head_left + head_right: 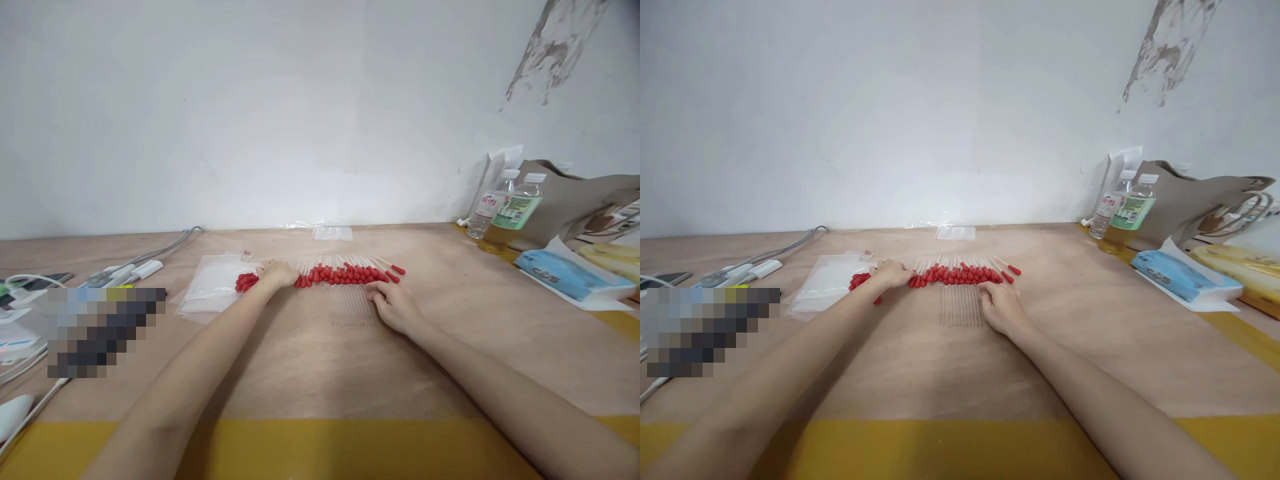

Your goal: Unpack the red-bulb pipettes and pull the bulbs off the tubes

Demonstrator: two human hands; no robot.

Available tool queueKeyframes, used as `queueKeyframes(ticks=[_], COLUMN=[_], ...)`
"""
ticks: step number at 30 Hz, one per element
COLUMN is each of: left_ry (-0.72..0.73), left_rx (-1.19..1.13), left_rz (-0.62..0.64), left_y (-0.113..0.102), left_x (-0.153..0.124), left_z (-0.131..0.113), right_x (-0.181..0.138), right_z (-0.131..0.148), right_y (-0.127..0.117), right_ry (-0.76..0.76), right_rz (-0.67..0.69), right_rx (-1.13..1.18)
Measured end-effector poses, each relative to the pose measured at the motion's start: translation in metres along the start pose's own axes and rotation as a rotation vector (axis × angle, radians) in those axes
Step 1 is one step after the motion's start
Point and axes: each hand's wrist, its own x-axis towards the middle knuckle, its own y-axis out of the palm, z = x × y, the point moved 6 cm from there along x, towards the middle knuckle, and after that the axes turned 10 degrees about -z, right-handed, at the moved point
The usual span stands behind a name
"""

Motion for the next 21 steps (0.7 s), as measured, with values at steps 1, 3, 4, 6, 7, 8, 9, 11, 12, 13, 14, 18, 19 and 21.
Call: queueKeyframes(ticks=[1, 3, 4, 6, 7, 8, 9, 11, 12, 13, 14, 18, 19, 21], left_ry=[-0.011, -0.023, -0.014, 0.071, 0.156, 0.262, 0.379, 0.584, 0.673, 0.733, 0.776, 0.826, 0.837, 0.868], left_rx=[0.005, 0.017, 0.025, 0.036, 0.033, 0.018, -0.014, -0.107, -0.152, -0.189, -0.222, -0.332, -0.355, -0.395], left_rz=[0.004, -0.012, -0.050, -0.202, -0.302, -0.390, -0.437, -0.476, -0.488, -0.509, -0.525, -0.566, -0.569, -0.572], left_y=[-0.001, -0.005, -0.010, -0.025, -0.032, -0.039, -0.041, -0.042, -0.042, -0.041, -0.041, -0.039, -0.039, -0.039], left_x=[0.002, 0.000, -0.003, -0.017, -0.027, -0.040, -0.054, -0.082, -0.095, -0.106, -0.115, -0.127, -0.127, -0.127], left_z=[0.000, 0.001, 0.001, -0.001, -0.005, -0.009, -0.014, -0.021, -0.024, -0.026, -0.027, -0.029, -0.030, -0.031], right_x=[0.001, 0.003, 0.004, 0.005, 0.005, 0.004, 0.001, -0.004, -0.006, -0.009, -0.011, -0.020, -0.020, -0.021], right_z=[-0.003, -0.009, -0.010, -0.008, -0.004, 0.001, 0.007, 0.019, 0.026, 0.033, 0.040, 0.057, 0.059, 0.062], right_y=[0.001, 0.001, 0.000, -0.006, -0.010, -0.015, -0.019, -0.023, -0.023, -0.021, -0.018, -0.006, -0.004, 0.001], right_ry=[0.021, 0.037, 0.025, -0.051, -0.111, -0.178, -0.245, -0.369, -0.426, -0.483, -0.539, -0.686, -0.697, -0.707], right_rz=[-0.001, -0.023, -0.052, -0.154, -0.222, -0.290, -0.350, -0.406, -0.394, -0.358, -0.311, -0.188, -0.183, -0.180], right_rx=[0.021, 0.037, 0.037, 0.035, 0.038, 0.039, 0.035, 0.002, -0.023, -0.050, -0.072, -0.118, -0.122, -0.126])
